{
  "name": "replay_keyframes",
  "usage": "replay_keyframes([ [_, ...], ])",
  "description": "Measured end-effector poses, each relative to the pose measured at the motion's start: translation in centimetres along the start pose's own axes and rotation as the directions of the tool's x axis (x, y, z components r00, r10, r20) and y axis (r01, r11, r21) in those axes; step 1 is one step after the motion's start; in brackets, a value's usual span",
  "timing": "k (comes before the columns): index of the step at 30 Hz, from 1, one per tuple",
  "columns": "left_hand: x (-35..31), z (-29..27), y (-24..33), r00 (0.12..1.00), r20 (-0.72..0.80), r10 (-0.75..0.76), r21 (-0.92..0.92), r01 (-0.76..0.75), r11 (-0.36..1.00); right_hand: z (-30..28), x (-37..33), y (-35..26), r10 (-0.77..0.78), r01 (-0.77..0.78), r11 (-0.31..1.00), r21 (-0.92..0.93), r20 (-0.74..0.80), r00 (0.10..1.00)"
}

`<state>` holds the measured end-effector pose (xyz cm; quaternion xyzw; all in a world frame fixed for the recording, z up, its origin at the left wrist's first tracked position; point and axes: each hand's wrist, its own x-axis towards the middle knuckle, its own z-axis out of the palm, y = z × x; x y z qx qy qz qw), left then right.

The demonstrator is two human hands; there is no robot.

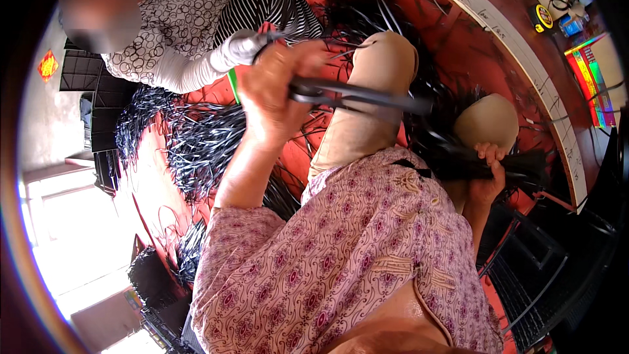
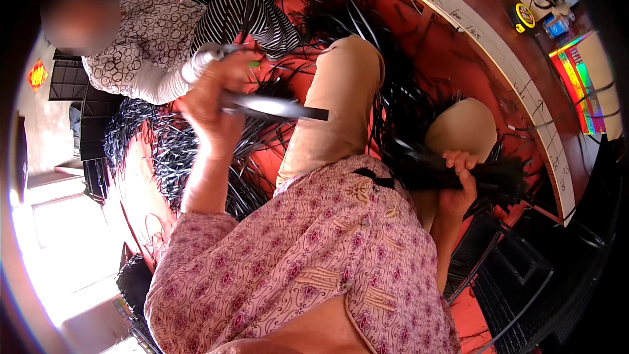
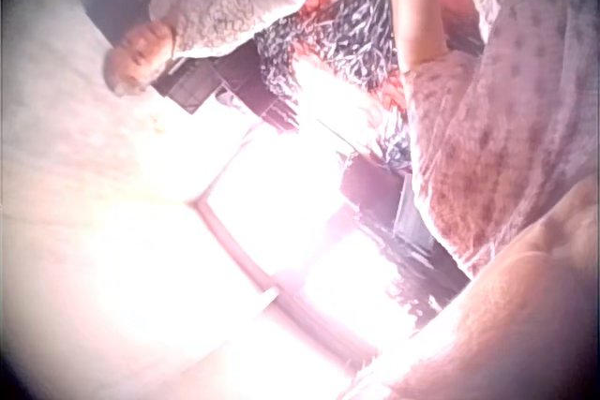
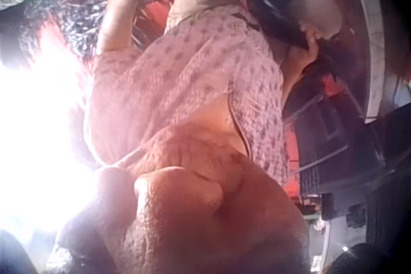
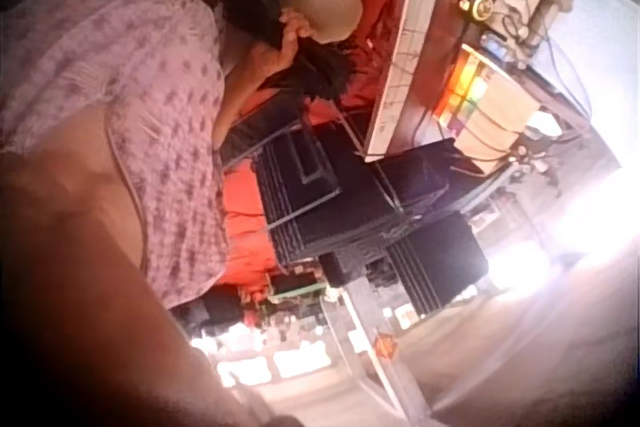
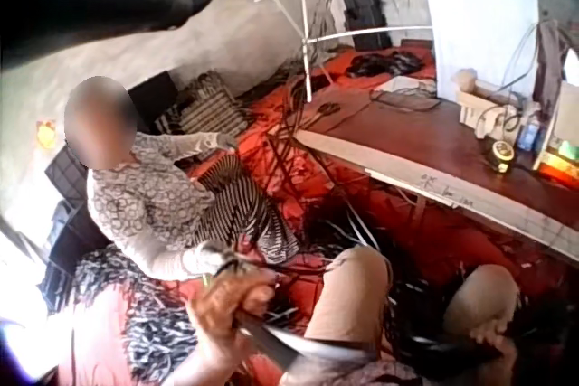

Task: The person sits on the floor and repeatedly picks up thin black strips, aligns them, and weaves them into a larger structure. Another person works alongside them in the same manner. The task involves repetitive hand movements to integrate the strips into the assembly.

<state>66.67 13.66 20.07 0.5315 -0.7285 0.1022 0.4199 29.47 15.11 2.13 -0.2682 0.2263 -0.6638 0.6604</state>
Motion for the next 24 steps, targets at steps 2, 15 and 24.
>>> replay_keyframes([
  [2,3.1,-0.7,1.5,0.987,0.063,-0.148,-0.008,0.148,0.989,-0.2,0.0,-0.1,-0.001,0.001,1.0,-0.002,-0.002,1.0],
  [15,0.6,5.0,-4.3,0.783,0.605,0.143,-0.14,-0.072,0.988,-0.4,0.7,-0.2,-0.023,0.023,1.0,-0.007,-0.013,1.0],
  [24,-12.6,5.5,-2.4,0.877,0.472,0.084,-0.107,-0.037,0.994,-0.4,0.3,-0.4,0.0,-0.001,1.0,-0.031,-0.041,0.999],
])
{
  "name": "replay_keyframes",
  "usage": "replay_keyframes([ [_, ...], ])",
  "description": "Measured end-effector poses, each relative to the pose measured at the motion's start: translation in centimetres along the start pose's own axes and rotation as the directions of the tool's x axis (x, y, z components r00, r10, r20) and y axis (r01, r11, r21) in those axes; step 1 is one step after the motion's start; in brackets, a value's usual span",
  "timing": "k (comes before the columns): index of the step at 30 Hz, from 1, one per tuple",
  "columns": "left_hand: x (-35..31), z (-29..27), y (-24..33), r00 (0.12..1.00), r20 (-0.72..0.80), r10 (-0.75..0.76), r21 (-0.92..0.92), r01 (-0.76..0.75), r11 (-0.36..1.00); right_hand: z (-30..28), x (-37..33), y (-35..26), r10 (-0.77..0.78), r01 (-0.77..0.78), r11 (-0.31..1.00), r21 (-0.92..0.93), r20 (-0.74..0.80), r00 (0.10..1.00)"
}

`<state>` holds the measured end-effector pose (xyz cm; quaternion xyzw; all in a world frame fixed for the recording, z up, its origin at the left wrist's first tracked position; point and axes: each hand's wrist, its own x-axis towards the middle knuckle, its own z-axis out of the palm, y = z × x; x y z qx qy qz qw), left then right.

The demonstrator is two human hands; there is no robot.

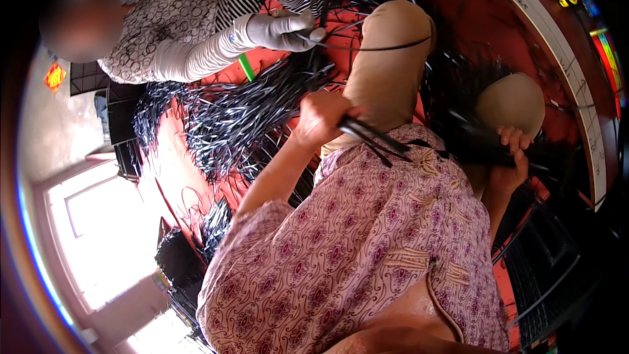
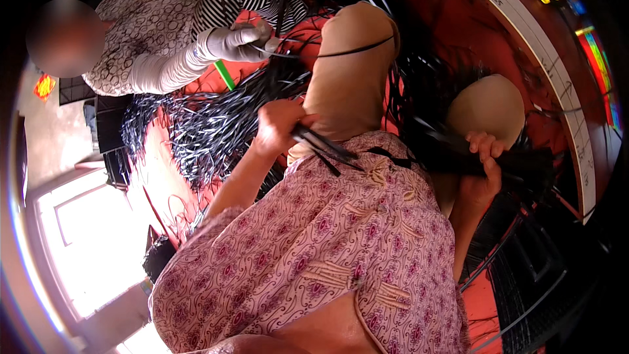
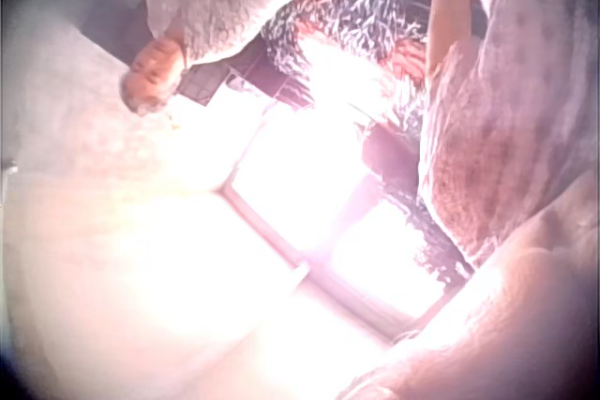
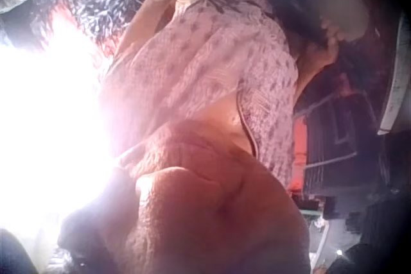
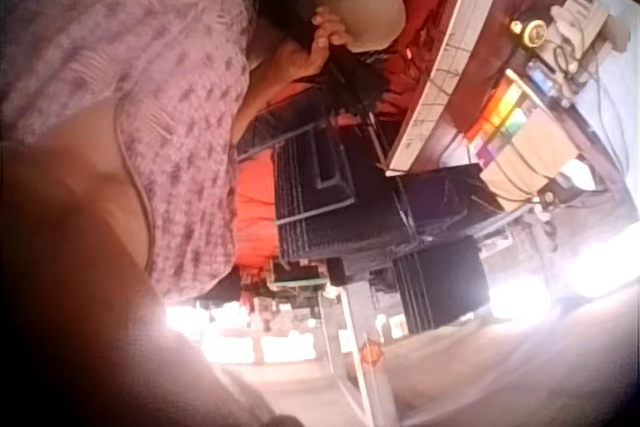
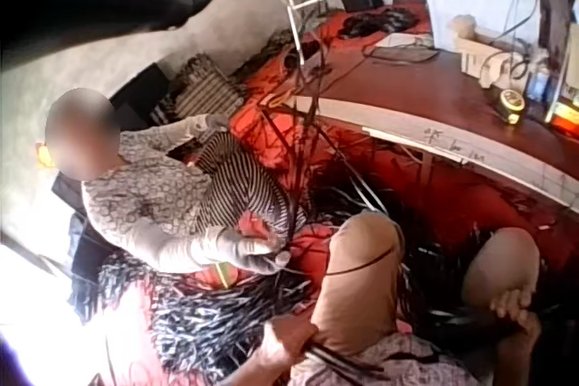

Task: The person sits on the floor and repeatedly picks up thin black strips, aligns them, and weaves them into a larger structure. Another person works alongside them in the same manner. The task involves repetitive hand movements to integrate the strips into the assembly.

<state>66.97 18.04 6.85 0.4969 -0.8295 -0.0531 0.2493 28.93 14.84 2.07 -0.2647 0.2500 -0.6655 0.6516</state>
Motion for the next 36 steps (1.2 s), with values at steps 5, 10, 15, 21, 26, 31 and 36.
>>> replay_keyframes([
  [5,0.7,-0.5,2.1,0.902,-0.43,-0.035,0.063,0.068,0.996,-0.1,0.1,-0.2,0.009,-0.009,0.999,-0.032,0.001,1.0],
  [10,7.3,-0.7,3.1,0.965,-0.184,-0.19,0.086,0.208,0.974,1.0,0.4,-0.3,-0.016,0.017,0.999,-0.049,0.025,1.0],
  [15,9.8,0.3,2.3,0.935,-0.349,-0.058,0.084,0.093,0.992,0.7,0.0,-0.1,-0.013,0.013,1.0,-0.009,0.017,1.0],
  [21,7.1,1.6,3.5,0.972,-0.136,0.192,-0.232,-0.22,0.948,0.6,0.0,0.3,-0.034,0.034,0.999,-0.005,-0.003,0.999],
  [26,0.1,4.2,3.6,0.999,0.01,0.052,-0.171,-0.05,0.984,0.1,-0.1,0.2,-0.013,0.014,1.0,-0.015,0.043,0.999],
  [31,-4.0,2.6,2.7,0.98,-0.198,-0.029,0.011,0.032,0.999,-0.6,0.1,0.3,-0.021,0.022,1.0,-0.002,0.093,0.995],
  [36,-3.3,2.3,2.1,0.818,-0.511,-0.266,-0.094,0.255,0.962,0.1,0.2,0.1,-0.006,0.01,0.999,-0.044,0.08,0.997],
])
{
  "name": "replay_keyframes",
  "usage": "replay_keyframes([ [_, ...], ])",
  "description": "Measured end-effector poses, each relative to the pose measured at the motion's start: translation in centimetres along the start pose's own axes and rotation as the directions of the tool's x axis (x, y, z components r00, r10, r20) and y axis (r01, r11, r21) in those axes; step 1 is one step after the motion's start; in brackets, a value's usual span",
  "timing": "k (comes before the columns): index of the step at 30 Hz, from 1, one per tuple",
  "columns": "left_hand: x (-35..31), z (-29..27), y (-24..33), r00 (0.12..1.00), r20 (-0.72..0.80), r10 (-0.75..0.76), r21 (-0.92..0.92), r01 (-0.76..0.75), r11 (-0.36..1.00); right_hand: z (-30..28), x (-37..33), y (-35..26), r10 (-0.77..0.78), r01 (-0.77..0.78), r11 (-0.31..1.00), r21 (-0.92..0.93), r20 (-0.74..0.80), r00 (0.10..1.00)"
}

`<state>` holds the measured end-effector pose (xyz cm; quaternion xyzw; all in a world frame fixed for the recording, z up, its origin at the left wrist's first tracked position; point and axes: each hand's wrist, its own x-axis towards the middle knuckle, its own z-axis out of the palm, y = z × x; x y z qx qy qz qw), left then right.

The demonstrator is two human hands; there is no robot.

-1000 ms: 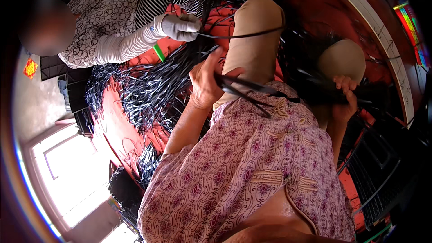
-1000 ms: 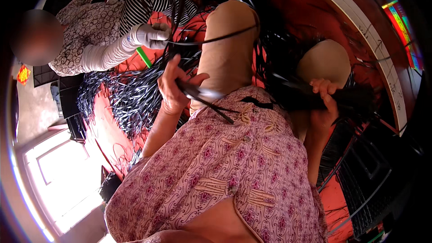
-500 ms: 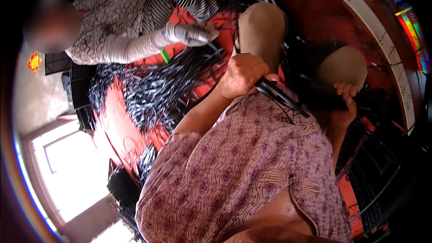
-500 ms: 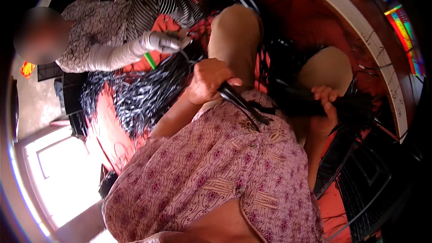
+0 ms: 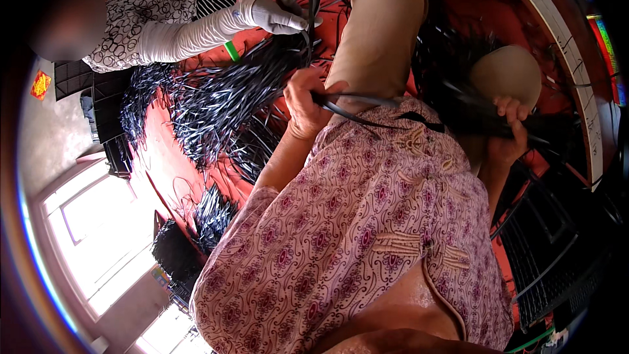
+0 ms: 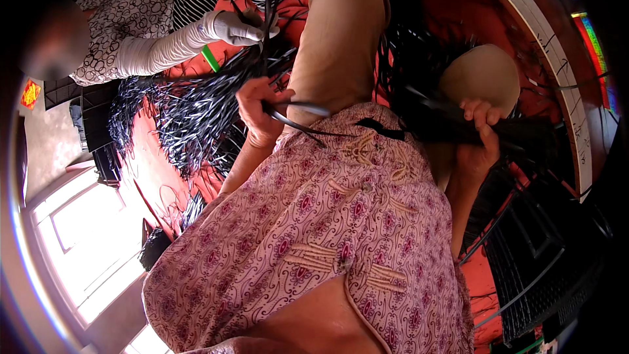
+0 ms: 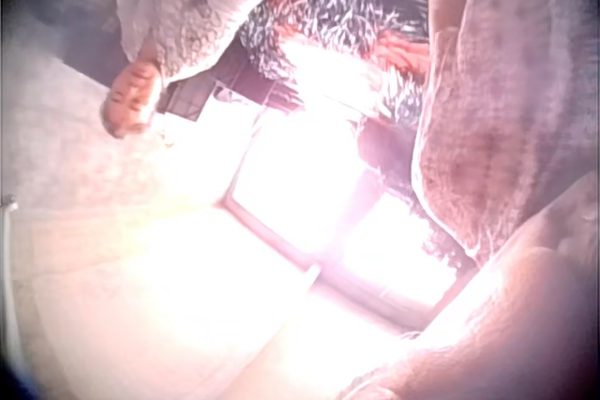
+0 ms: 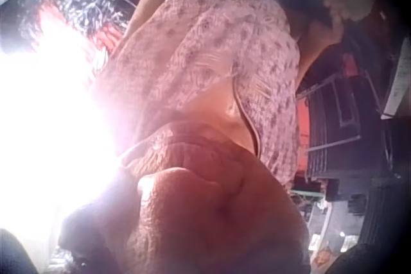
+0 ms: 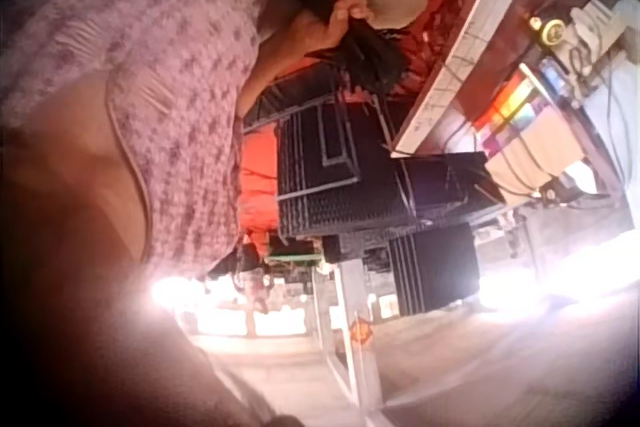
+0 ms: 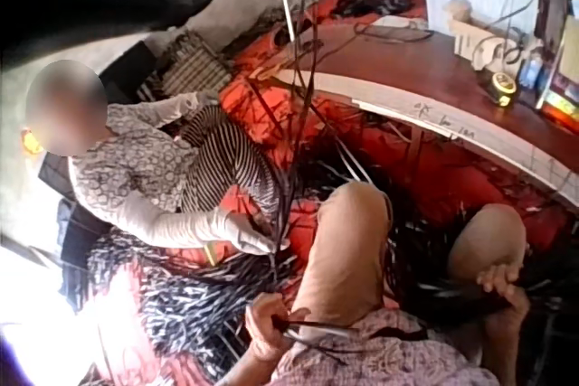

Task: The person sits on the floor and repeatedly picks up thin black strips, aligns them, and weaves them into a larger structure. Another person works alongside them in the same manner. The task involves repetitive hand movements to integrate the strips into the assembly.

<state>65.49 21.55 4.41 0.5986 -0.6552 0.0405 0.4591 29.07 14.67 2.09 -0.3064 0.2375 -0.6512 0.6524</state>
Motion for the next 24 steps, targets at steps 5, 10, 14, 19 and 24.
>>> replay_keyframes([
  [5,1.4,-0.1,-0.6,0.967,0.167,0.194,-0.053,-0.187,0.981,0.3,0.1,0.2,0.006,-0.006,0.998,0.056,0.014,1.0],
  [10,-3.5,0.8,-2.0,0.855,-0.042,-0.517,0.02,0.518,0.855,0.4,-0.3,0.2,0.0,0.0,1.0,0.028,-0.001,1.0],
  [14,-0.7,0.9,-2.2,0.99,-0.018,-0.141,0.069,0.142,0.988,0.2,-0.3,0.1,0.0,0.0,0.999,0.038,0.004,1.0],
  [19,2.4,0.4,-1.2,0.928,0.372,0.028,0.063,-0.056,0.996,1.1,-0.4,-0.2,0.032,-0.031,0.999,0.014,-0.044,0.999],
  [24,3.8,0.9,-1.8,0.856,0.489,0.169,-0.016,-0.185,0.983,0.6,-0.5,-0.2,0.034,-0.034,0.999,0.032,0.002,0.999],
])
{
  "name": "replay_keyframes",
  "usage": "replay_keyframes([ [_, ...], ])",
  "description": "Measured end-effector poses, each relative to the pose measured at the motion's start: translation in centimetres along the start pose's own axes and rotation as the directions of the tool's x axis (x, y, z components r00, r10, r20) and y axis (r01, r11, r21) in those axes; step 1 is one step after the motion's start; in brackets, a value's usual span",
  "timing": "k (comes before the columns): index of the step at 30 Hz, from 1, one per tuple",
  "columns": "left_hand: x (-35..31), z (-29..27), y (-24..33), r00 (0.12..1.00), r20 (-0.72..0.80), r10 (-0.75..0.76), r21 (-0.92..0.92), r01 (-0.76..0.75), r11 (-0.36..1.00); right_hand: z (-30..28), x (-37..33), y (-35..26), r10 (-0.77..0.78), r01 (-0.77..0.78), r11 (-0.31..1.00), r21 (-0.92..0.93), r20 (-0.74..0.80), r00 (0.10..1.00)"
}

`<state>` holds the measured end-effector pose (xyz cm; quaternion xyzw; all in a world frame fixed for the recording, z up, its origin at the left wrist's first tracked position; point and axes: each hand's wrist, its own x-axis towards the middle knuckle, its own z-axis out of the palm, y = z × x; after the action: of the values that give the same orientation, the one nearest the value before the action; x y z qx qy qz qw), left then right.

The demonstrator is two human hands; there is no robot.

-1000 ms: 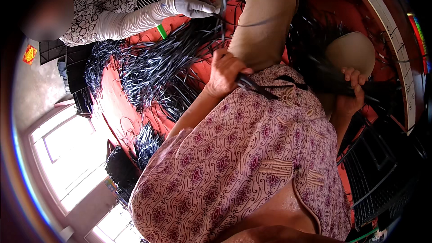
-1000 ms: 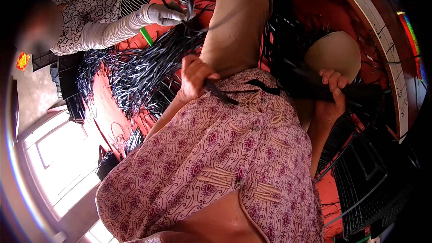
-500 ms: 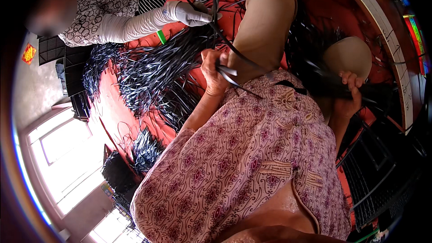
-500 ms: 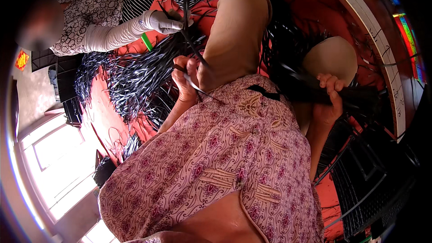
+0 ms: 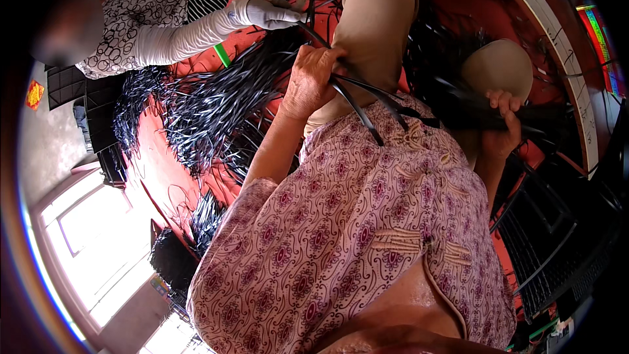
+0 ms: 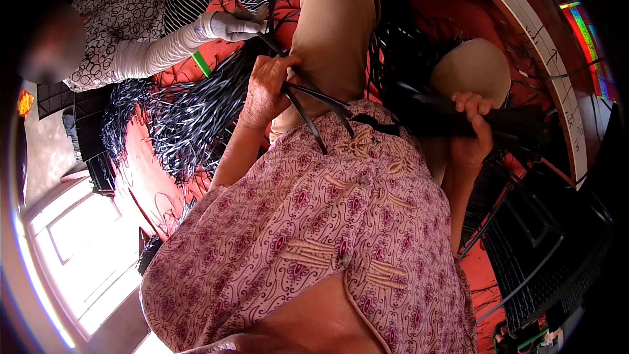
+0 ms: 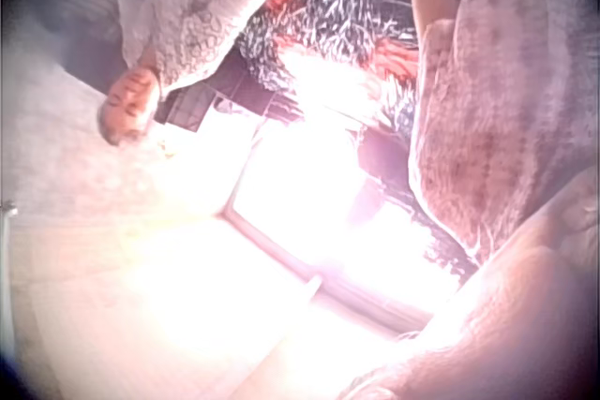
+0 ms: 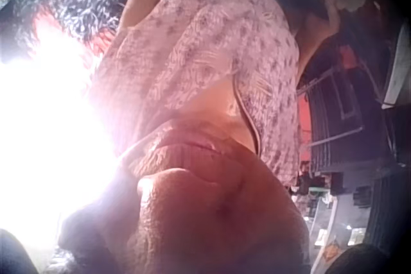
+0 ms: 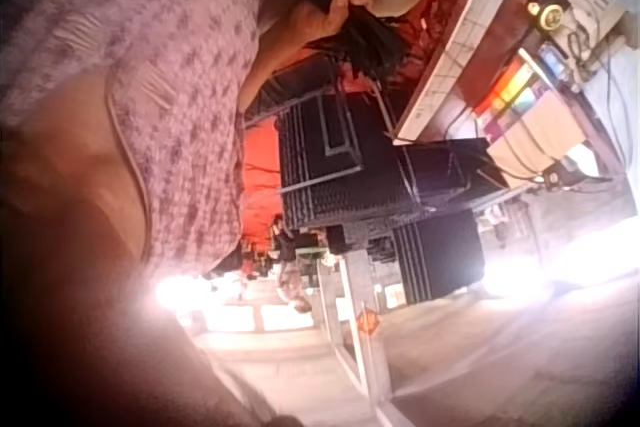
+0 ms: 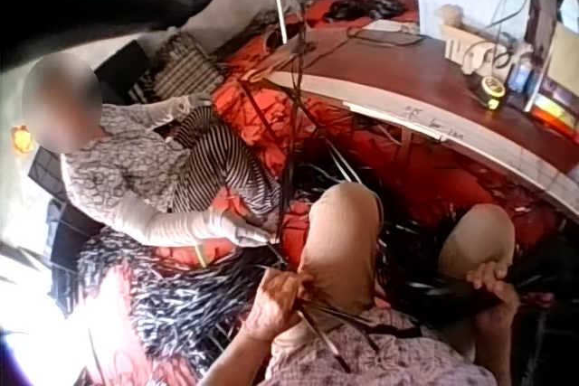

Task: The person sits on the floor and repeatedly picks up thin black strips, aligns them, and weaves them into a larger structure. Another person works alongside them in the same manner. The task involves repetitive hand movements to integrate the strips into the assembly.

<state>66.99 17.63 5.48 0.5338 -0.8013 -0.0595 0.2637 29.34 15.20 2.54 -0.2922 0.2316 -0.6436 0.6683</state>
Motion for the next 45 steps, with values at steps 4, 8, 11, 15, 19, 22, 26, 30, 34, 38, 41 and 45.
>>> replay_keyframes([
  [4,0.4,-0.9,0.3,1.0,-0.009,0.025,0.075,-0.025,0.997,-0.2,0.3,0.3,0.002,-0.004,0.998,0.056,0.036,0.999],
  [8,1.3,-2.7,1.2,0.997,-0.081,0.013,0.118,-0.004,0.993,-1.1,0.2,0.4,0.077,-0.08,0.996,-0.026,-0.124,0.989],
  [11,3.4,-3.7,0.5,0.966,-0.257,0.033,0.141,0.004,0.99,-0.9,-0.1,1.1,-0.001,0.002,0.998,0.061,-0.024,1.0],
  [15,6.8,-6.8,0.2,0.925,-0.379,0.026,0.127,0.025,0.992,-0.9,-0.4,0.5,0.013,-0.013,1.0,-0.008,-0.022,1.0],
  [19,8.8,-7.9,-0.7,0.909,-0.382,0.167,0.113,-0.134,0.985,-0.3,0.2,1.0,0.034,-0.034,0.999,-0.013,-0.022,0.999],
  [22,9.7,-6.9,-1.2,0.92,-0.366,0.137,0.04,-0.132,0.99,0.4,0.5,0.9,0.025,-0.028,0.999,-0.041,-0.056,0.998],
  [26,12.1,-7.6,-0.2,0.903,-0.39,0.178,0.078,-0.16,0.984,1.8,0.2,0.3,-0.029,0.023,0.998,-0.058,-0.103,0.994],
  [30,13.2,-10.8,2.3,0.878,-0.433,0.207,0.064,-0.199,0.978,1.6,-0.2,-0.1,-0.038,0.038,0.999,0.0,-0.085,0.996],
  [34,13.7,-11.9,5.1,0.82,-0.43,0.378,0.057,-0.393,0.918,1.1,-0.3,-0.2,-0.06,0.063,0.997,0.041,-0.072,0.996],
  [38,14.3,-12.7,9.0,0.766,-0.362,0.531,0.025,-0.562,0.827,1.4,-0.3,-0.4,-0.071,0.074,0.997,0.033,-0.086,0.994],
  [41,14.7,-13.3,12.3,0.768,-0.237,0.595,-0.041,-0.62,0.784,1.1,-0.5,-0.8,-0.066,0.071,0.996,0.058,-0.083,0.994],
  [45,15.0,-9.8,14.6,0.816,-0.264,0.514,-0.325,-0.577,0.749,0.8,-0.8,-0.7,-0.073,0.077,0.996,0.052,-0.091,0.993],
])
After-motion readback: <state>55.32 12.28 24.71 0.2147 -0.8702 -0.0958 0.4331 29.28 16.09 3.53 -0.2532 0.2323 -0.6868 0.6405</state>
